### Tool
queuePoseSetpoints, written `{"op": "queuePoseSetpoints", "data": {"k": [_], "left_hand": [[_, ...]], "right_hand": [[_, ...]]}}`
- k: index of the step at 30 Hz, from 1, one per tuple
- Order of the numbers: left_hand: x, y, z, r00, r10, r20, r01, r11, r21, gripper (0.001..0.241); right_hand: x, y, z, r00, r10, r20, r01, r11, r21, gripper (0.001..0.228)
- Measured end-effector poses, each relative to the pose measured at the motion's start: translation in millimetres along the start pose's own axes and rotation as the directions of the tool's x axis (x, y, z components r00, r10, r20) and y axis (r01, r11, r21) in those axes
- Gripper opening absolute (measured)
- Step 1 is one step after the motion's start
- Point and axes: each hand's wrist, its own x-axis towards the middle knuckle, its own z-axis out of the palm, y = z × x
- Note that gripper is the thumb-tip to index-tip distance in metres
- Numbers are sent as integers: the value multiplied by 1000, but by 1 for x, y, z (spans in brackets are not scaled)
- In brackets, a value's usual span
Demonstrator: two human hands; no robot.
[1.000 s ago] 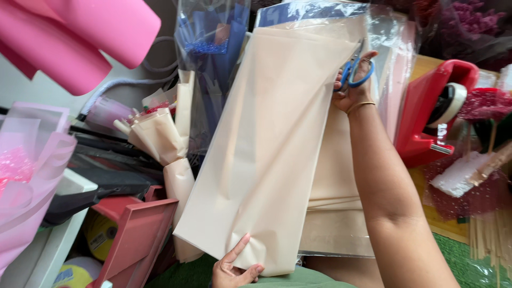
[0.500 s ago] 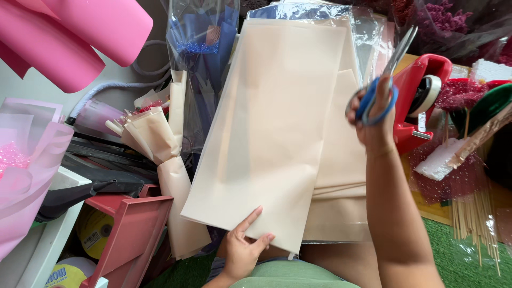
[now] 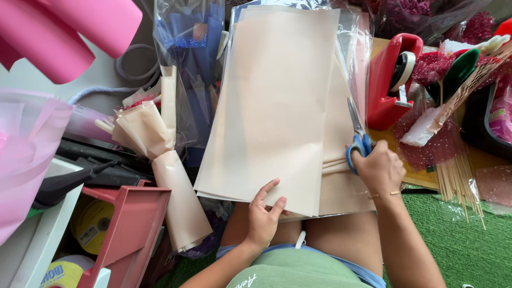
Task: The person prepares wrapping paper for flowers by cutting sheets of paper with scissors and folding them, then attaches a decorative felt flower arrangement to the paper using adhesive tape.
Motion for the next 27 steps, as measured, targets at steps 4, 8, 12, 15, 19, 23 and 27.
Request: {"op": "queuePoseSetpoints", "data": {"k": [4, 8, 12, 15, 19, 23, 27], "left_hand": [[-8, -1, -10, 998, -15, 61, 18, 999, -49, 45], [-10, -4, -18, 996, 11, 89, -6, 999, -52, 45], [-8, -12, -21, 998, 35, 51, -30, 993, -110, 35], [-3, -36, -18, 998, 57, 30, -51, 984, -168, 35], [8, -59, -13, 995, 92, 26, -85, 974, -209, 42], [-7, -33, -15, 996, 83, 43, -71, 971, -228, 51], [-17, -42, -21, 983, 70, 170, -37, 981, -193, 50]], "right_hand": [[20, 14, 18, 987, -43, -153, 20, 989, -150, 78], [16, 18, 9, 999, -8, -40, 5, 996, -87, 71], [-18, 19, 9, 871, -352, -341, 325, 936, -137, 58], [-67, 7, 21, 645, -554, -527, 638, 769, -28, 47], [-126, 0, 43, 918, -394, -50, 365, 790, 492, 65], [-128, 1, 60, 941, -284, 186, 115, 782, 612, 80], [-127, 14, 68, 947, -298, 120, 103, 635, 766, 54]]}}
